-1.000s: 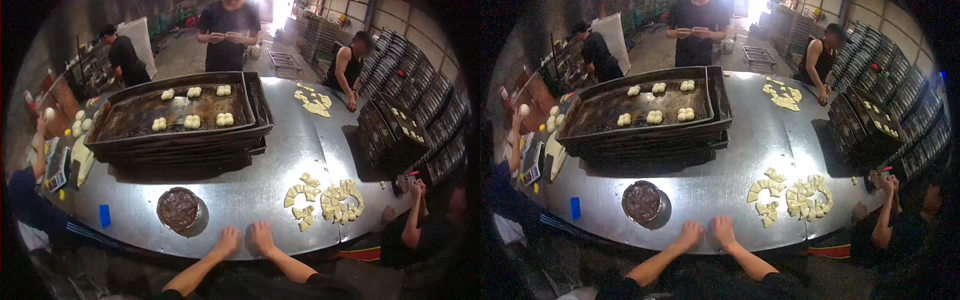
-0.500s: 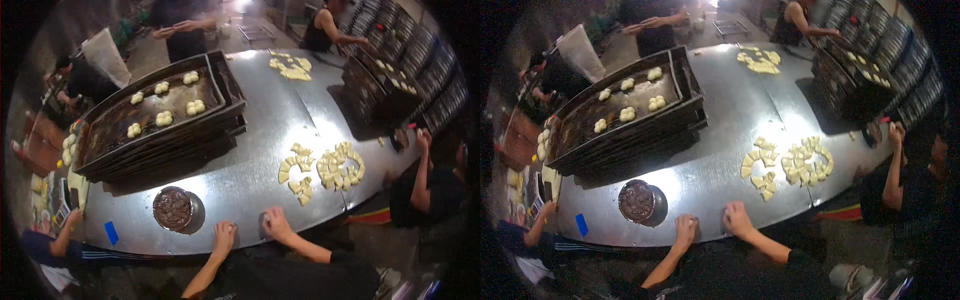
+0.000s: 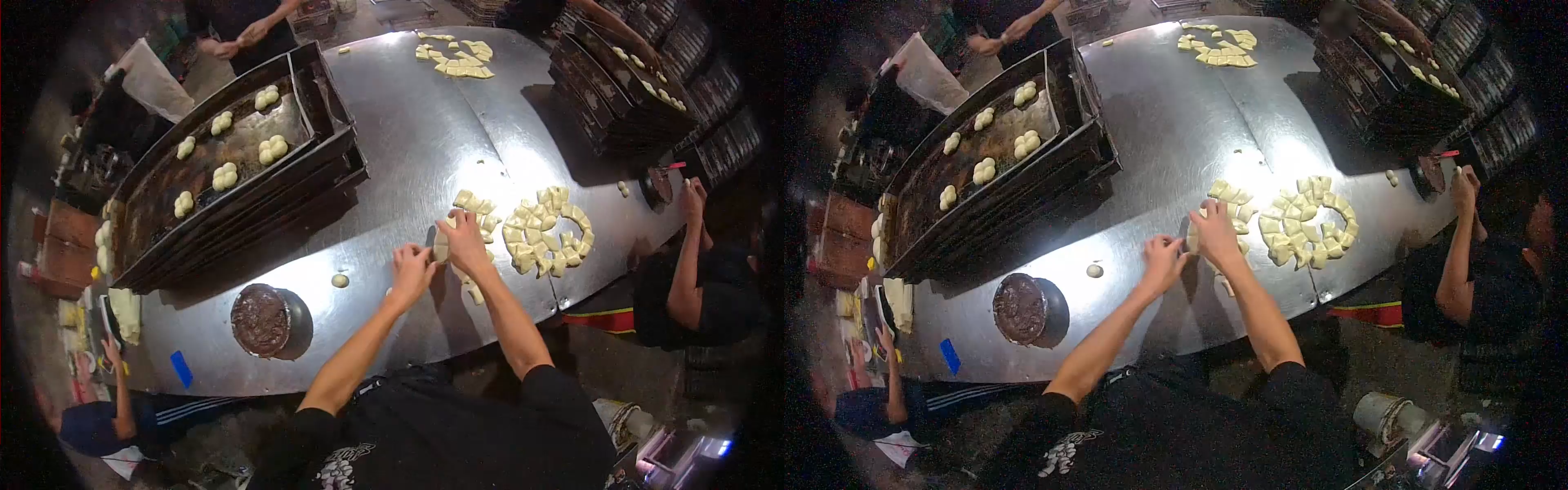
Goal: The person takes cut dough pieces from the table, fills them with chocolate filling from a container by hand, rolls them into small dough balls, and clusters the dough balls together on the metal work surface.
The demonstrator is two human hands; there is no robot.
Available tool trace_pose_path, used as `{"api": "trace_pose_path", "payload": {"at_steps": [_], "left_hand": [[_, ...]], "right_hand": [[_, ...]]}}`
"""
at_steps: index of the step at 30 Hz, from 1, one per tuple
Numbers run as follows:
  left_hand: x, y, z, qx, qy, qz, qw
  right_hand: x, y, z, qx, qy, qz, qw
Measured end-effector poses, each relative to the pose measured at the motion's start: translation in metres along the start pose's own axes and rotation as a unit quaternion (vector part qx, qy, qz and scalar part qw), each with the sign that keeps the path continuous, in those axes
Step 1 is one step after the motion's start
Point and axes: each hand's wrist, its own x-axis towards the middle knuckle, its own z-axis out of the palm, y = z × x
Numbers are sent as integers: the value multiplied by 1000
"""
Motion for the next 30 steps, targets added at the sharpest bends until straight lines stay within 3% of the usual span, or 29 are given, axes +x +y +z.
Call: {"api": "trace_pose_path", "payload": {"at_steps": [3, 4, 6, 8, 10, 11, 13, 14, 16, 17, 20, 24, 27, 29, 30], "left_hand": [[7, 8, 25, -92, -25, 25, 995], [2, 19, 13, -75, -103, -14, 992], [-15, 26, -16, -146, -123, -59, 980], [-47, 14, -41, -269, -108, -111, 951], [-96, -10, -75, -338, -69, -147, 927], [-121, -25, -95, -353, -63, -167, 919], [-177, -57, -113, -109, -54, -223, 967], [-190, -69, -123, -110, -46, -234, 965], [-211, -87, -134, 188, -116, -55, 974], [-207, -99, -133, 212, -122, -41, 969], [-157, -92, -123, 185, 1, -1, 983], [-161, -84, -62, 105, 0, -61, 993], [-202, -89, -74, 44, -54, 18, 997], [-221, -126, -94, 144, -115, 52, 982], [-207, -108, -118, 213, -108, 39, 970]], "right_hand": [[7, 6, -5, -18, -21, -33, 999], [8, 8, -5, -19, -39, -48, 998], [1, 6, -3, -17, -68, -71, 995], [-18, -7, -5, 144, -45, -24, 988], [-50, -39, -16, 375, -54, 136, 915], [-71, -50, -16, 400, -58, 129, 905], [-109, -70, -14, 425, -75, 114, 895], [-127, -82, -12, 322, -68, 41, 944], [-138, -91, -6, 127, -39, -93, 987], [-136, -87, 5, 128, -52, -102, 985], [-114, -77, 42, 56, -22, -120, 991], [-135, -112, 61, 70, 23, -98, 992], [-158, -100, 54, 97, 24, -130, 986], [-162, -59, 60, 46, -7, -181, 982], [-146, -61, 44, 70, -31, -117, 990]]}}
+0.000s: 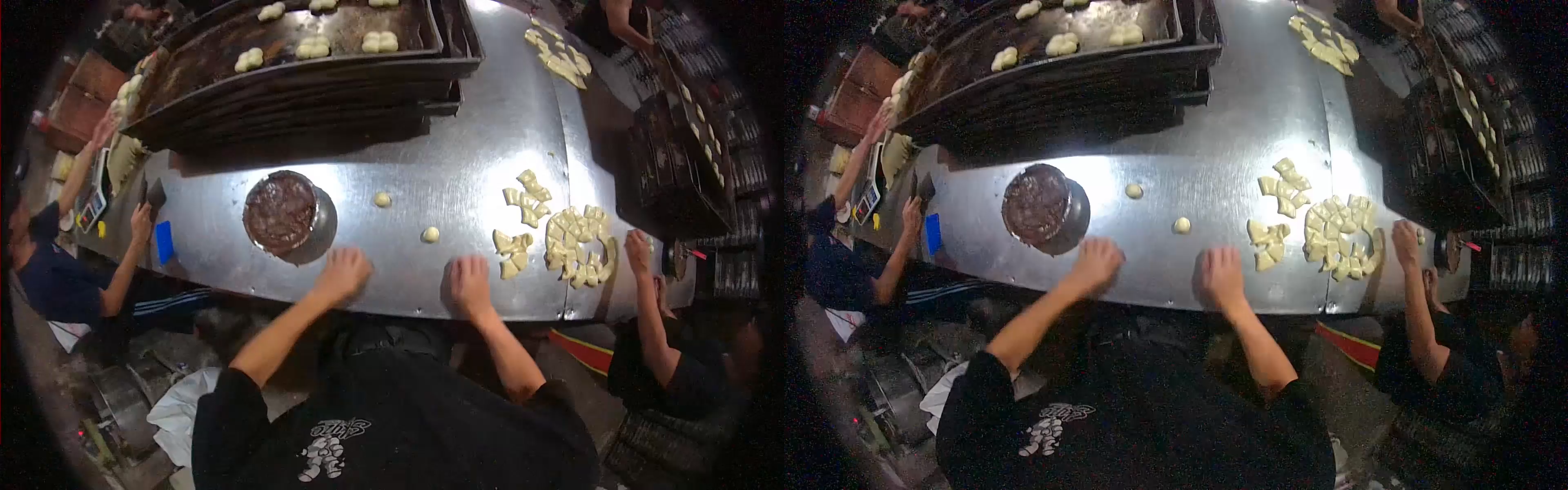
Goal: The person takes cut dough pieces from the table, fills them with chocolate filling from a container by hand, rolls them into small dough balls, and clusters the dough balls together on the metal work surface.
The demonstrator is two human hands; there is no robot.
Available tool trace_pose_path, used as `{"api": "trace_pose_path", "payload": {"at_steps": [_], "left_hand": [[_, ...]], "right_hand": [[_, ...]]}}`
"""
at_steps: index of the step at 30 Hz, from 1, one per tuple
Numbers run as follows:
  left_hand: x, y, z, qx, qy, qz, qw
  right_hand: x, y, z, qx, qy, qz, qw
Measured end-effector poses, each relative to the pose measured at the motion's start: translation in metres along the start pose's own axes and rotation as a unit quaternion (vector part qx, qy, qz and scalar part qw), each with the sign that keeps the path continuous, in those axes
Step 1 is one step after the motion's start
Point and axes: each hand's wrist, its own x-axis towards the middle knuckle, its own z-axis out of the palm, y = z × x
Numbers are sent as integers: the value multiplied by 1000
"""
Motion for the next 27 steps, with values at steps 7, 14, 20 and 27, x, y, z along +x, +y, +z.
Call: {"api": "trace_pose_path", "payload": {"at_steps": [7, 14, 20, 27], "left_hand": [[31, 38, 49, -139, 88, -21, 986], [53, -3, 27, -61, 121, -111, 985], [5, 4, 40, -85, 39, -4, 996], [61, -7, 51, -78, 128, -96, 984]], "right_hand": [[3, -73, 25, 24, 58, -3, 998], [38, -29, 22, -31, 100, 61, 993], [0, -38, 10, 46, 65, -28, 996], [29, -31, 18, -13, 96, 69, 993]]}}
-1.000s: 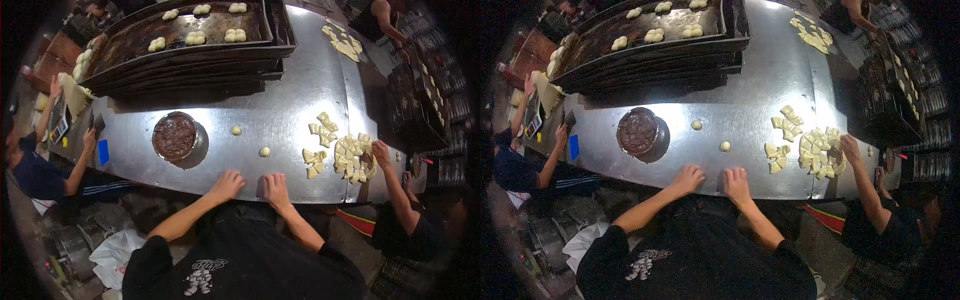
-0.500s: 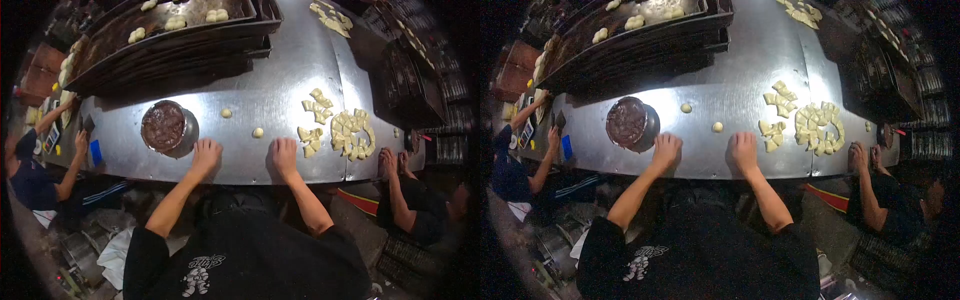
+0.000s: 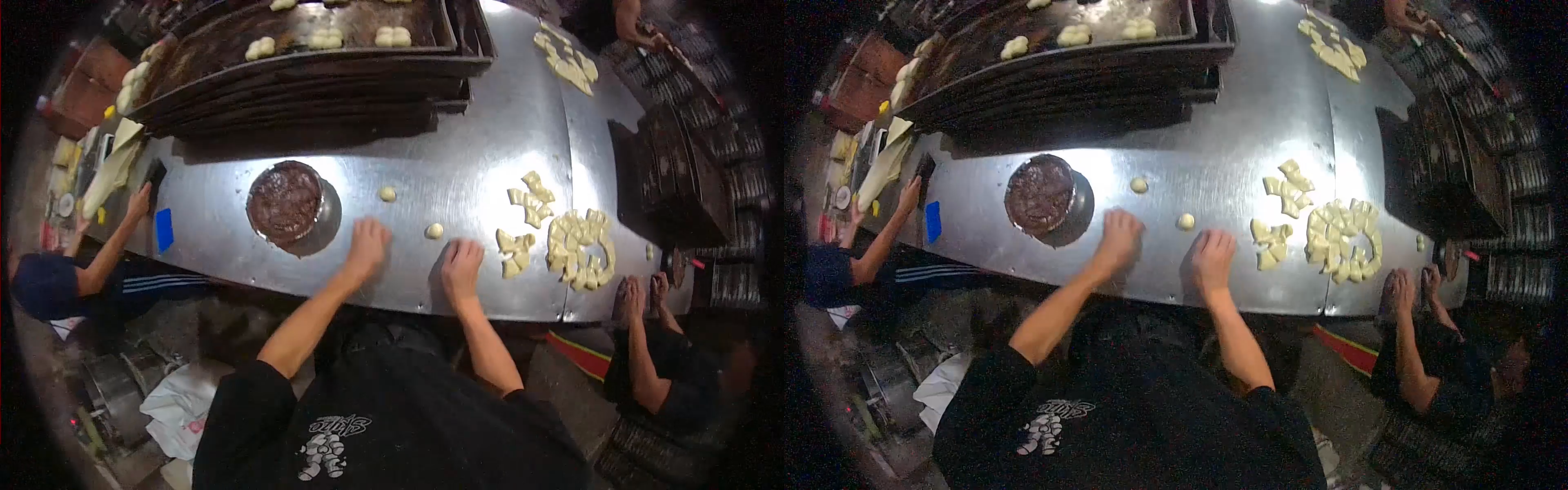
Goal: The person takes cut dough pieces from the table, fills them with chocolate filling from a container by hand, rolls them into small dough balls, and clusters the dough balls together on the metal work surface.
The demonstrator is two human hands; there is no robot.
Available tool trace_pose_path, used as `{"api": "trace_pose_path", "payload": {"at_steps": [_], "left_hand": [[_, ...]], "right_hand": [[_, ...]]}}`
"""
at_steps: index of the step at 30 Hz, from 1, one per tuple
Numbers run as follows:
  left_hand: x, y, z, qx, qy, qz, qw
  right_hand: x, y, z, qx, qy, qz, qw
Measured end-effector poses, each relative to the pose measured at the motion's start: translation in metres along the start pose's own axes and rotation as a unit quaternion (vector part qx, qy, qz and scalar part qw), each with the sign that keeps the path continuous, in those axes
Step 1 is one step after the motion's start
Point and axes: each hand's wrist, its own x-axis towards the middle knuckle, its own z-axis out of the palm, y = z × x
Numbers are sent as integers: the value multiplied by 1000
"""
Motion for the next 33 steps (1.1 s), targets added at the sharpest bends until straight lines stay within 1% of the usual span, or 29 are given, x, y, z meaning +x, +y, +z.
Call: {"api": "trace_pose_path", "payload": {"at_steps": [1, 2, 3, 4, 6, 7, 9, 11, 13, 14, 15, 16, 18, 19, 21, 22, 23, 24, 25, 26, 27, 28, 29, 30, 31, 32, 33], "left_hand": [[-16, 9, 9, -8, 9, 14, 1000], [-27, 30, -23, -70, 7, 27, 997], [-39, 37, -35, -164, 42, -5, 986], [-44, 34, -46, -161, 50, -4, 986], [-55, 28, -66, -224, 62, -92, 968], [-53, 31, -72, -224, 64, -94, 968], [-29, 28, -82, -246, 163, -145, 944], [9, 25, -79, -240, 162, -100, 952], [45, 20, -78, -195, 78, 0, 978], [56, 27, -76, -199, 76, -4, 977], [68, 39, -76, -192, 96, 39, 976], [78, 47, -73, -180, 117, 85, 973], [84, 60, -58, -187, -5, 119, 975], [83, 73, -49, -252, -68, 106, 960], [78, 90, -34, -245, -87, 99, 960], [76, 90, -22, -239, -102, 94, 961], [77, 82, -15, -197, -135, 66, 969], [77, 83, -19, -196, -133, 70, 969], [74, 86, -27, -310, -97, -16, 946], [70, 87, -32, -419, -58, -103, 900], [66, 82, -37, -551, -77, -172, 813], [63, 81, -50, -551, -71, -174, 813], [56, 81, -63, -619, -56, -219, 752], [48, 81, -75, -680, -39, -261, 684], [40, 80, -81, -699, -15, -267, 664], [32, 79, -87, -699, -3, -272, 661], [27, 81, -96, -680, 20, -239, 692]], "right_hand": [[-10, -5, -4, 1, -25, -7, 1000], [-24, -7, -13, 49, -42, -11, 998], [-31, -10, -26, 56, -30, -11, 998], [-31, -6, -36, 58, -25, -18, 998], [-34, 3, -52, 83, -52, 110, 989], [-26, -4, -60, 83, -53, 108, 989], [9, -12, -62, 163, -93, 143, 972], [46, -17, -45, 182, -73, 41, 980], [92, -20, -20, 192, -69, -58, 977], [115, -17, -14, 162, -76, -123, 976], [132, -14, -11, 133, -82, -187, 970], [144, -16, -17, 134, -81, -186, 970], [161, -20, -31, 201, -6, -79, 976], [162, -17, -35, 204, -5, -76, 976], [155, -11, -44, 203, -18, 23, 979], [145, -6, -42, 203, -15, 25, 979], [131, -1, -39, 221, -51, 27, 974], [119, 4, -37, 238, -86, 26, 967], [107, 4, -36, 248, -89, 47, 964], [92, 3, -35, 257, -95, 68, 959], [79, 8, -29, 313, -162, 121, 928], [74, 0, -34, 313, -166, 115, 928], [67, -10, -37, 460, -209, 208, 838], [66, -25, -43, 586, -247, 295, 713], [69, -43, -55, 631, -269, 313, 657], [71, -58, -57, 630, -282, 309, 655], [73, -73, -57, 640, -273, 290, 657]]}}
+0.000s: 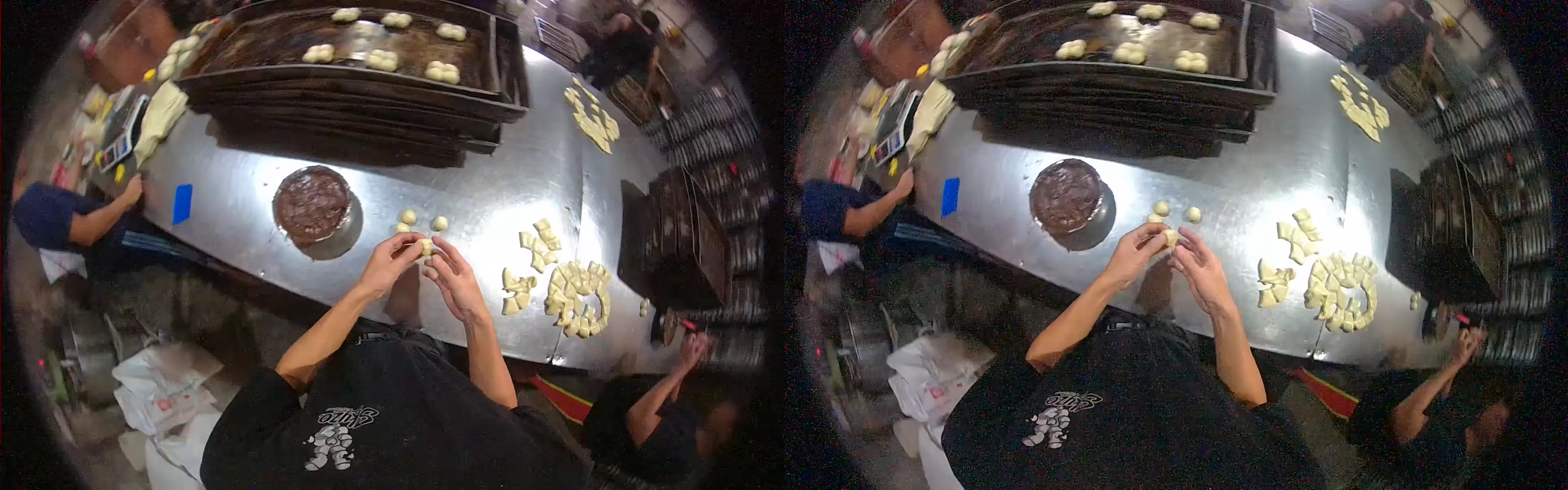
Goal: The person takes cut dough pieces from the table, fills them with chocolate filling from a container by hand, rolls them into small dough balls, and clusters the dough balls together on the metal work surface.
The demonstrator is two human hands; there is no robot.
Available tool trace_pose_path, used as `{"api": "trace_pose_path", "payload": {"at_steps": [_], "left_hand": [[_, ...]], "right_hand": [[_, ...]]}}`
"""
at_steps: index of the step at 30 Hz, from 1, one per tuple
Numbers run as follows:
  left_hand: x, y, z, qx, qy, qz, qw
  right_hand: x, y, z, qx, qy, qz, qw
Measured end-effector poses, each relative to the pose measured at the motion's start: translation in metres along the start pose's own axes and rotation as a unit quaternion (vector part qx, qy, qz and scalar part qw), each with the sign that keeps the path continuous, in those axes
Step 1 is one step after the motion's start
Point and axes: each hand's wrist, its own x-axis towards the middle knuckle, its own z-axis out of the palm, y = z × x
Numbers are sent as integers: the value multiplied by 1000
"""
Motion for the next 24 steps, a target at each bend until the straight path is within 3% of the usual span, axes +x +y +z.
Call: {"api": "trace_pose_path", "payload": {"at_steps": [2, 5, 7, 11, 13, 19, 21, 22, 24], "left_hand": [[-19, 13, -4, 25, -3, 66, 997], [-39, 7, -17, 52, 74, 164, 982], [-51, 11, -31, 63, 123, 179, 974], [-79, 20, -55, -33, 221, 118, 967], [-90, 21, -69, 21, 248, 101, 963], [-113, 17, -93, 179, 273, 52, 944], [-112, 11, -102, 150, 281, 166, 933], [-115, 17, -105, 147, 284, 166, 933], [-120, 27, -112, 135, 327, 113, 929]], "right_hand": [[7, 2, 18, -4, -26, -12, 1000], [21, 10, 41, -97, -103, -24, 990], [26, 21, 56, -94, -91, 10, 991], [35, 38, 84, -28, -101, 89, 991], [38, 41, 96, 108, -133, 195, 966], [64, 34, 122, 51, -202, 282, 937], [84, 17, 134, -170, -265, 204, 927], [95, 9, 145, -289, -323, 83, 898], [111, -1, 160, -491, -335, -135, 792]]}}
